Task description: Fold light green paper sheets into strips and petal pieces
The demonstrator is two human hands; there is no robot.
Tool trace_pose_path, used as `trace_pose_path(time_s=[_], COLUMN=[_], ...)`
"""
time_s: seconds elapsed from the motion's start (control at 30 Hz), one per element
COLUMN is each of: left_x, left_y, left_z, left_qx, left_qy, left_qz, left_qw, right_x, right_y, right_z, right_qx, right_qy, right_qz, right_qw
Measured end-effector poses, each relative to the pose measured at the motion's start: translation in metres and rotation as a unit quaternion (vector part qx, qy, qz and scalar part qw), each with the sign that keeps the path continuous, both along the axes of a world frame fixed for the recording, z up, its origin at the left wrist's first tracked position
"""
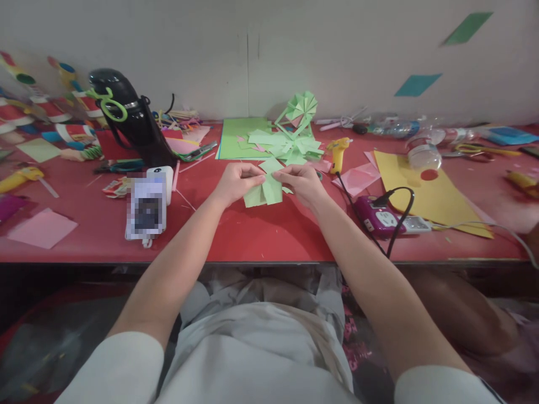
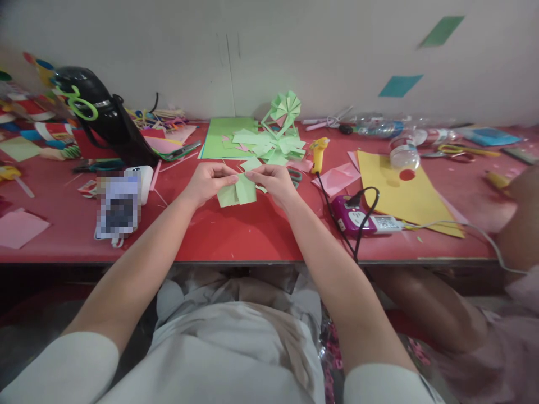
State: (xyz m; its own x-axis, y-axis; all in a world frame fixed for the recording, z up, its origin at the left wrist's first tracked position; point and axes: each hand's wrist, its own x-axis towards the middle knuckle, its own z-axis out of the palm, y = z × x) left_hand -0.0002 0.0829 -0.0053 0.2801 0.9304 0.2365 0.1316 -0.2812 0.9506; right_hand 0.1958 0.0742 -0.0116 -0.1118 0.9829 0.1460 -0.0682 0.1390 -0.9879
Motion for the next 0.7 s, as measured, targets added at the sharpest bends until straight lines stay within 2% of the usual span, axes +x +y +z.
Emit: trace_pose_path(time_s=[0.13,0.23,0.37,0.53,0.7], left_x=[0.0019,0.0035,0.0035,0.0029,0.0026], left_y=[-0.0011,-0.0012,0.0007,0.0009,-0.0019], left_z=[0.0004,-0.0006,-0.0025,-0.0026,-0.0012], left_qx=[-0.002,-0.005,0.004,-0.028,-0.022], left_qy=[-0.012,-0.030,-0.039,-0.011,0.020], left_qz=[0.016,0.036,0.056,0.032,-0.005], left_qw=[1.000,0.999,0.998,0.999,1.000], right_x=[-0.0037,-0.0054,-0.0037,0.0028,0.0010], right_y=[0.0000,-0.0015,-0.0034,-0.0020,-0.0039], right_z=[-0.0020,-0.0036,-0.0036,-0.0026,-0.0037], right_qx=[0.003,0.005,0.042,0.097,0.073], right_qy=[0.011,0.014,-0.059,-0.167,-0.183], right_qz=[-0.017,0.000,0.014,-0.014,0.047], right_qw=[1.000,1.000,0.997,0.981,0.979])
